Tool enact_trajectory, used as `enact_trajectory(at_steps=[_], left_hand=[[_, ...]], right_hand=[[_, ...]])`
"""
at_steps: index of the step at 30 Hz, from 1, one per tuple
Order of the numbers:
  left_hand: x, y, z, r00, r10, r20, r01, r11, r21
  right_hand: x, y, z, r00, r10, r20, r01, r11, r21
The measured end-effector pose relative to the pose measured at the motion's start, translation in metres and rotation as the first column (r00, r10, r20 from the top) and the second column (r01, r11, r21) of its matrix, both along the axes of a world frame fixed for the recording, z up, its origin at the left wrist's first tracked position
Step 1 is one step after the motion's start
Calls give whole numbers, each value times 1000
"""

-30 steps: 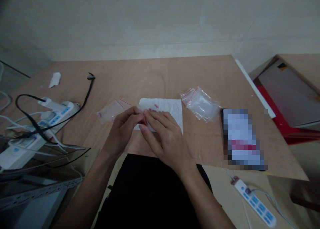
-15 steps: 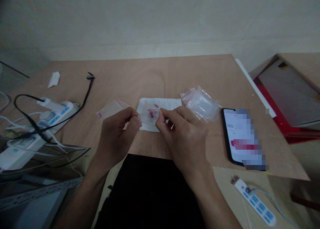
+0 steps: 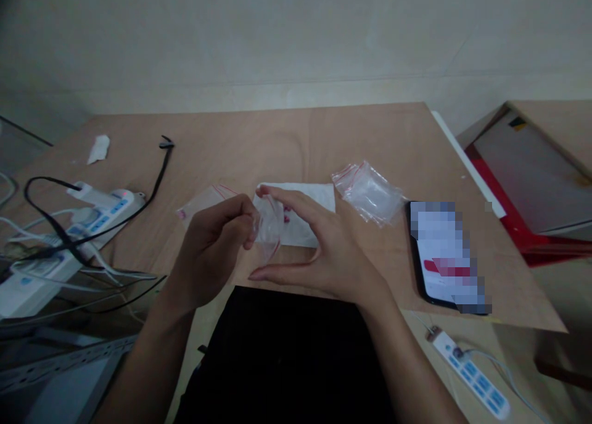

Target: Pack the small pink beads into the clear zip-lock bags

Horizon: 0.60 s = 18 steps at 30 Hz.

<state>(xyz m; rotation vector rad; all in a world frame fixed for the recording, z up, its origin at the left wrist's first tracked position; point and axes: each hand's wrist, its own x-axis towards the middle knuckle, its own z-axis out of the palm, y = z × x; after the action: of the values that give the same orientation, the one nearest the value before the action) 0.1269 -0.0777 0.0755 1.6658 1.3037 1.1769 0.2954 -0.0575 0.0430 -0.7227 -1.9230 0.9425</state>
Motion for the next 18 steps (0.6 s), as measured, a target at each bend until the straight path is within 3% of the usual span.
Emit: enact_trajectory(at_steps=[3,6,8,10,12,14,16,18], left_hand=[[-2,1,-2,1000,-2,29,3,999,-32],[1,11,-11,986,84,145,-77,995,-56],[6,21,-19,924,176,341,-139,982,-129],[13,32,-27,806,233,544,-50,942,-331],[21,40,-31,671,301,677,144,844,-517],[28,44,-33,532,391,751,276,758,-591],[35,45,-34,413,470,780,323,725,-608],[41,45,-35,345,512,787,344,711,-613]], right_hand=[[-1,2,-4,996,-26,-90,24,999,-25],[2,7,-1,991,-92,-95,92,996,2],[5,15,7,993,-121,-7,121,988,94],[6,27,22,973,-108,202,56,967,248],[3,42,39,859,-87,504,-120,924,363],[-3,57,53,668,-83,740,-304,877,373],[-11,69,60,542,-84,836,-409,843,350],[-19,77,56,522,-76,850,-418,846,332]])
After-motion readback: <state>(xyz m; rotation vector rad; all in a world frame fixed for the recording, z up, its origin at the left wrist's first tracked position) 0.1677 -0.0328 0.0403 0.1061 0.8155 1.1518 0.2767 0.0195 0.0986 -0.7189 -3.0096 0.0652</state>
